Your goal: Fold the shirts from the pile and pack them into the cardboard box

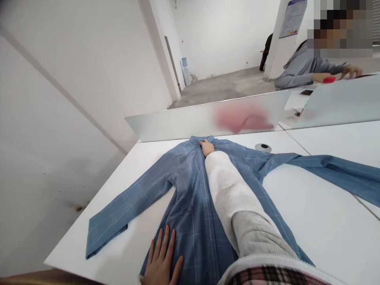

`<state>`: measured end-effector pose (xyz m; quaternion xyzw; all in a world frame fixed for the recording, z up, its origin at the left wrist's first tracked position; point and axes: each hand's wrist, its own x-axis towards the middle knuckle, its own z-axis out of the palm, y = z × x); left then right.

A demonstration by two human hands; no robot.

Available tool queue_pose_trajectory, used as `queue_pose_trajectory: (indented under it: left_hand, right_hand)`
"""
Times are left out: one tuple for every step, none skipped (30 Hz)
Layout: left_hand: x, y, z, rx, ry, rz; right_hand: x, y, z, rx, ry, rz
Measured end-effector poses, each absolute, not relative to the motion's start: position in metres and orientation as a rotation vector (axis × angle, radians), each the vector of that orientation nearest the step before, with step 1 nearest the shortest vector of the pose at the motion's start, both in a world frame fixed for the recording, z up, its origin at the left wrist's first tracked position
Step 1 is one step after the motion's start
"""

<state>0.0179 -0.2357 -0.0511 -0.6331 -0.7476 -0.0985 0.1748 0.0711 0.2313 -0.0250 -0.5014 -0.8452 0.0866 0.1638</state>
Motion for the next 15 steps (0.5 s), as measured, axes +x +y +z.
queue_pose_trajectory:
  left_hand:
    - [0.016,-0.231,-0.050,-1.813,-2.120,-0.270]
    - [0.013,-0.226,-0.049,-1.823,-2.126,-0.265]
    - [0.011,-0.220,-0.048,-1.824,-2.139,-0.264]
    - [0.009,-0.215,-0.048,-1.816,-2.157,-0.266]
    - [0.008,-0.210,-0.048,-1.802,-2.180,-0.271]
    - [0.007,-0.206,-0.048,-1.791,-2.200,-0.276]
    - [0.007,-0.202,-0.048,-1.781,-2.219,-0.281]
    - [0.007,-0.199,-0.047,-1.770,-2.239,-0.287]
    - [0.007,-0.196,-0.047,-1.761,-2.262,-0.294]
    - [0.008,-0.193,-0.046,-1.754,-2.289,-0.299]
    - [0.009,-0.191,-0.044,-1.746,-2.319,-0.303]
    - [0.010,-0.189,-0.043,-1.738,-2.353,-0.306]
    - [0.011,-0.187,-0.041,-1.732,-2.385,-0.306]
    - [0.011,-0.186,-0.038,-1.736,-2.412,-0.305]
    - [0.012,-0.184,-0.036,-1.740,-2.436,-0.300]
  right_hand:
    - [0.071,0.235,-0.025,-1.440,-2.391,0.253]
    - [0.070,0.238,-0.025,-1.446,-2.373,0.259]
    - [0.070,0.241,-0.025,-1.450,-2.357,0.266]
    - [0.070,0.243,-0.025,-1.452,-2.342,0.275]
    - [0.069,0.245,-0.025,-1.452,-2.329,0.288]
    - [0.069,0.246,-0.025,-1.449,-2.318,0.305]
    - [0.069,0.247,-0.025,-1.445,-2.308,0.326]
    - [0.069,0.248,-0.025,-1.438,-2.297,0.351]
    - [0.069,0.248,-0.024,-1.431,-2.283,0.379]
    - [0.071,0.249,-0.023,-1.423,-2.265,0.409]
    - [0.074,0.249,-0.022,-1.415,-2.245,0.441]
    - [0.077,0.249,-0.019,-1.405,-2.227,0.473]
    - [0.081,0.248,-0.017,-1.392,-2.215,0.506]
    - [0.087,0.247,-0.013,-1.371,-2.212,0.541]
    - [0.093,0.244,-0.008,-1.339,-2.222,0.575]
